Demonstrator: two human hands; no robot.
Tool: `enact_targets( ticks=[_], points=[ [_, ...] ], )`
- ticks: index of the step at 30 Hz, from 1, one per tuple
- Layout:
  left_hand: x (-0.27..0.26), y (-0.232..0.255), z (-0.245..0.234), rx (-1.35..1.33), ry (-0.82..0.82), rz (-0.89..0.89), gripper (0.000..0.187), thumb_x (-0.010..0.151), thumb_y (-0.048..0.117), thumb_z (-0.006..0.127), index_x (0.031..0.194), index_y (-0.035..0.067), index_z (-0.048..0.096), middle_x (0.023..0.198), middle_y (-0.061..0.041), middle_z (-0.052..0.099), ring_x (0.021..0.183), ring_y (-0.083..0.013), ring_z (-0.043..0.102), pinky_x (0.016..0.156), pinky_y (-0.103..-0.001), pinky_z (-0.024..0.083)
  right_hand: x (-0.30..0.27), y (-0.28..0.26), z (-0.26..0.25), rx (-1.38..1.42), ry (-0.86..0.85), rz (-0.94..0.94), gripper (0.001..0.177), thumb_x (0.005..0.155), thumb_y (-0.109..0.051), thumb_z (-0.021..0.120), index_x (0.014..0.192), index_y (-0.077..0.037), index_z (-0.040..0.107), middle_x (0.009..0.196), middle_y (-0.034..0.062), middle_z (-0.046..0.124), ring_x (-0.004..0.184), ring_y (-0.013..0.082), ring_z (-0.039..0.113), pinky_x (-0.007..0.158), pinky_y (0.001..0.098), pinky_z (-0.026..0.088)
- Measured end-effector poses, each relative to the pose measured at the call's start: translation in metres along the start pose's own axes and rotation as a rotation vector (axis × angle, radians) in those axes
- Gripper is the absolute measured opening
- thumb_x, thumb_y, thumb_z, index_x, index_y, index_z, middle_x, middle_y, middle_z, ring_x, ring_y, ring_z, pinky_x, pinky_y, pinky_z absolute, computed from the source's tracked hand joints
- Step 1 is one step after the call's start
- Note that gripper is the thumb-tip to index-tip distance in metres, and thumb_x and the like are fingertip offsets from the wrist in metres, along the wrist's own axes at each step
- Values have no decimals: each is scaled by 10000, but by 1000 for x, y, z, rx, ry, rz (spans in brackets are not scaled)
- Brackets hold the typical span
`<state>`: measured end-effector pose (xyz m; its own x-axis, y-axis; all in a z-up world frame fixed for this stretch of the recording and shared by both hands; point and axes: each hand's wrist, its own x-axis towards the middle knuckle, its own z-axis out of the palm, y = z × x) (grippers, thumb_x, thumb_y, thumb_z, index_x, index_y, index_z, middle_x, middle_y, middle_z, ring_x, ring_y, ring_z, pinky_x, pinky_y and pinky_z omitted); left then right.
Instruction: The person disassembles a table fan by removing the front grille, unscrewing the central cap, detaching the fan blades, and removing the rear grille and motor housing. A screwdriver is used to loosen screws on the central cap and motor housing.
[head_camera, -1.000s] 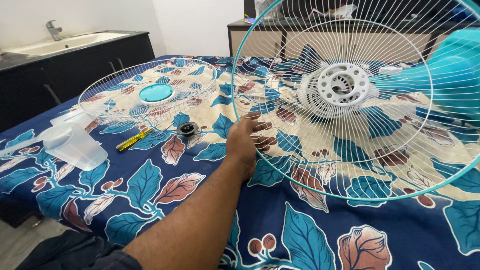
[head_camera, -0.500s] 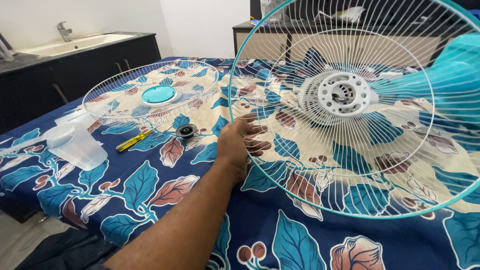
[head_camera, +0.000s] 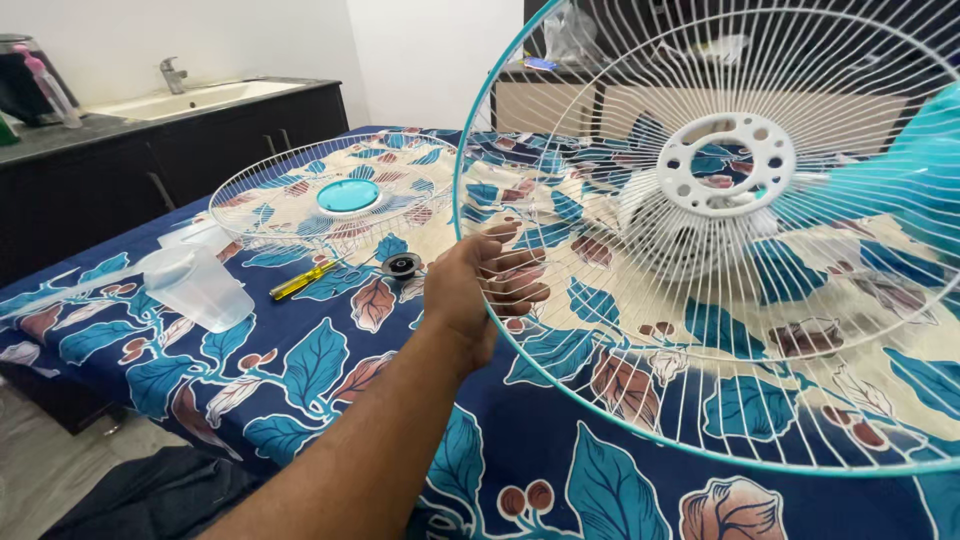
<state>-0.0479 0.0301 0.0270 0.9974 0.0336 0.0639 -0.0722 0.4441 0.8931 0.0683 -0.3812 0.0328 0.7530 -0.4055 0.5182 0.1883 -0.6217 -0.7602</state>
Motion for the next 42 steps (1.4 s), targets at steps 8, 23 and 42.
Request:
enact_targets(
  ticks=[8, 23, 42],
  points=[
    [3, 3, -19, -226, 179, -64, 497, 885, 231, 500, 1315, -17, 516, 1134, -268, 683, 826, -372, 758, 653, -391, 575, -20, -18, 3, 14, 33, 18, 185, 1065, -194, 660, 1103, -44, 558, 993, 133, 622, 862, 199, 650, 708, 330, 547],
    [4, 58, -51, -178, 640, 41, 492, 887, 331, 572, 1231, -20, 589, 1024, -155, 643, 763, -251, 676, 610, -360, 551, -54, -63, 1, 157, 222, -172, 140, 1090, -198, 613, 1113, -71, 557, 1027, 108, 605, 882, 180, 628, 733, 321, 530],
    [88, 114, -137, -144, 866, 94, 567, 926, 396, 628, 1306, -23, 588, 1288, -156, 623, 998, -294, 719, 739, -379, 645, -177, -170, 127, 217, -676, -64, 249, 982, -119, 556, 1208, -15, 541, 1162, 167, 710, 961, 218, 739, 788, 309, 593]
  ],
)
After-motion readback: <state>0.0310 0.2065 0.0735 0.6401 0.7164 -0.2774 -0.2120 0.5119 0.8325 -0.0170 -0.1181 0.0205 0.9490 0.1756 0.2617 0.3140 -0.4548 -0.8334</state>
